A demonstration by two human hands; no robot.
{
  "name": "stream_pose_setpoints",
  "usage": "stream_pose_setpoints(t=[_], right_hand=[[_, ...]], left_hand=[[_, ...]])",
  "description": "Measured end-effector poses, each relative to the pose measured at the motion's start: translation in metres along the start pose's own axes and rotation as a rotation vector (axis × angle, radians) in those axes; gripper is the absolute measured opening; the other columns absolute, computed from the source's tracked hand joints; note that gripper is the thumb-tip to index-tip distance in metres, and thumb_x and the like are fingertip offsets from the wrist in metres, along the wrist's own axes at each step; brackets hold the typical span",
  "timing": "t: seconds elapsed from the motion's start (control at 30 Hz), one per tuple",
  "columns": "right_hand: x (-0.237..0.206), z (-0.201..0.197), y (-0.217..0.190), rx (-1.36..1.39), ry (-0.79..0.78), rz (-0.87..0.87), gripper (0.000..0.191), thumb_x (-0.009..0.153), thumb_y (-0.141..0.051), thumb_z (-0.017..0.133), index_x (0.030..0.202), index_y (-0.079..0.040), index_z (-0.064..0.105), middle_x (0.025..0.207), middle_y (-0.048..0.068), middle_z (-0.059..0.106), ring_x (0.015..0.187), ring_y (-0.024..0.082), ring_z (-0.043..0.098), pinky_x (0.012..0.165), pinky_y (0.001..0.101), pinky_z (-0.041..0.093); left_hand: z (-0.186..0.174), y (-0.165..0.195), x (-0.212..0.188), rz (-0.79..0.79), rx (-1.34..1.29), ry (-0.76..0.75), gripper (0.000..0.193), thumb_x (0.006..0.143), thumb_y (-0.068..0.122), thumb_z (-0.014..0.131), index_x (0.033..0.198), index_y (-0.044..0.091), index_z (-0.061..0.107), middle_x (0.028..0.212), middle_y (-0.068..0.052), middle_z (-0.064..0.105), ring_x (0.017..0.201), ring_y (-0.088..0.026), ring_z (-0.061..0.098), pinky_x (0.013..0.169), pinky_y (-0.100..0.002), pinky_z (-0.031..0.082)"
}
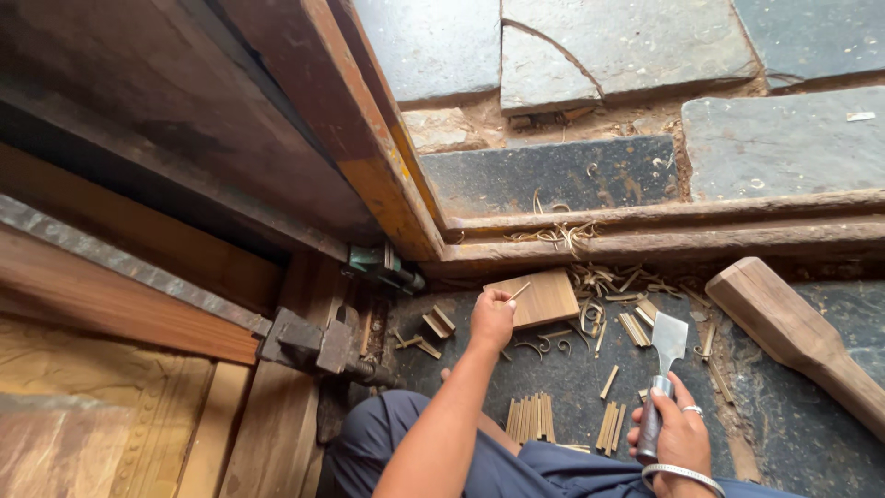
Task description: The person sits on the floor and uses a chisel to carve a small rectangular block of wood. They repeatedly shave thin strips from the wood's surface, creating wood shavings that accumulate on the floor.
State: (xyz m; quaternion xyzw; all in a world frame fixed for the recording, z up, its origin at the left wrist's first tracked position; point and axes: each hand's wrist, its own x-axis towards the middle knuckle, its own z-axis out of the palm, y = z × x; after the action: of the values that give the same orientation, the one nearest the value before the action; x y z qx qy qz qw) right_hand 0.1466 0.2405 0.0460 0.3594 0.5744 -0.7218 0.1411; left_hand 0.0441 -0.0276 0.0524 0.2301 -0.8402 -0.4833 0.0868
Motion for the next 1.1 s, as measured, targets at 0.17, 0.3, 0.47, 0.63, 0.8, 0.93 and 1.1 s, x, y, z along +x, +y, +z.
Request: stream_pose_setpoints(t=[0.17, 0.3, 0.47, 0.63, 0.8, 0.93, 1.1], right_hand=[[0.004, 0.000, 0.000, -0.045, 0.018, 0.020, 0.064, 0.099, -0.025, 0.053, 0.161, -0.021, 0.040, 0.073, 0.013, 0.061, 0.047, 0.021, 0.055, 0.038, 0.0369, 0.044], [0.007, 0.001, -0.001, -0.059, 0.034, 0.035, 0.063, 0.099, -0.024, 0.051, 0.161, -0.020, 0.038, 0.073, 0.013, 0.061, 0.048, 0.020, 0.056, 0.038, 0.0366, 0.045], [0.011, 0.002, 0.001, -0.026, 0.043, 0.035, 0.064, 0.099, -0.024, 0.049, 0.162, -0.021, 0.037, 0.073, 0.012, 0.061, 0.047, 0.020, 0.055, 0.038, 0.0356, 0.044], [0.013, -0.001, 0.006, -0.041, 0.023, 0.020, 0.065, 0.098, -0.025, 0.052, 0.162, -0.020, 0.038, 0.073, 0.012, 0.060, 0.047, 0.020, 0.055, 0.038, 0.0355, 0.044], [0.014, -0.001, 0.006, -0.028, 0.056, 0.038, 0.064, 0.098, -0.025, 0.051, 0.161, -0.021, 0.039, 0.073, 0.012, 0.060, 0.047, 0.020, 0.055, 0.038, 0.0363, 0.043], [0.015, -0.003, 0.007, -0.016, 0.076, 0.059, 0.064, 0.097, -0.025, 0.051, 0.160, -0.022, 0.039, 0.072, 0.012, 0.060, 0.047, 0.021, 0.055, 0.038, 0.0367, 0.043], [0.015, -0.005, 0.006, 0.003, 0.071, 0.026, 0.063, 0.097, -0.024, 0.052, 0.159, -0.021, 0.041, 0.072, 0.012, 0.060, 0.047, 0.021, 0.054, 0.037, 0.0374, 0.043]], left_hand=[[0.012, 0.003, 0.016, -0.062, -0.091, -0.138, 0.018, 0.088, 0.019, 0.070, 0.102, 0.008, 0.066, 0.100, -0.016, 0.073, 0.102, -0.033, 0.070, 0.091, -0.040, 0.052], [0.016, 0.004, 0.018, 0.398, 0.033, 0.130, 0.008, 0.087, 0.010, 0.069, 0.093, 0.005, 0.067, 0.115, -0.025, 0.068, 0.115, -0.045, 0.062, 0.094, -0.048, 0.049], [0.030, 0.028, -0.005, 0.244, 0.323, -0.218, 0.019, 0.097, 0.013, 0.056, 0.114, 0.012, 0.065, 0.097, -0.015, 0.070, 0.096, -0.038, 0.067, 0.087, -0.051, 0.051], [0.039, 0.021, -0.009, 0.582, 0.526, -0.339, 0.049, 0.093, 0.004, 0.054, 0.137, 0.025, 0.065, 0.093, -0.011, 0.064, 0.088, -0.032, 0.064, 0.080, -0.047, 0.051], [0.041, -0.014, -0.003, 0.899, 0.541, -0.270, 0.050, 0.076, 0.022, 0.076, 0.123, 0.008, 0.069, 0.104, -0.009, 0.065, 0.100, -0.029, 0.061, 0.084, -0.043, 0.047], [0.041, -0.027, 0.006, 0.847, 0.682, -0.213, 0.045, 0.082, 0.021, 0.077, 0.126, 0.012, 0.071, 0.106, -0.004, 0.064, 0.105, -0.024, 0.060, 0.088, -0.041, 0.047], [0.043, -0.028, -0.001, 0.783, 0.705, -0.181, 0.048, 0.077, 0.023, 0.078, 0.123, 0.011, 0.071, 0.104, -0.005, 0.065, 0.102, -0.027, 0.059, 0.085, -0.043, 0.046]])
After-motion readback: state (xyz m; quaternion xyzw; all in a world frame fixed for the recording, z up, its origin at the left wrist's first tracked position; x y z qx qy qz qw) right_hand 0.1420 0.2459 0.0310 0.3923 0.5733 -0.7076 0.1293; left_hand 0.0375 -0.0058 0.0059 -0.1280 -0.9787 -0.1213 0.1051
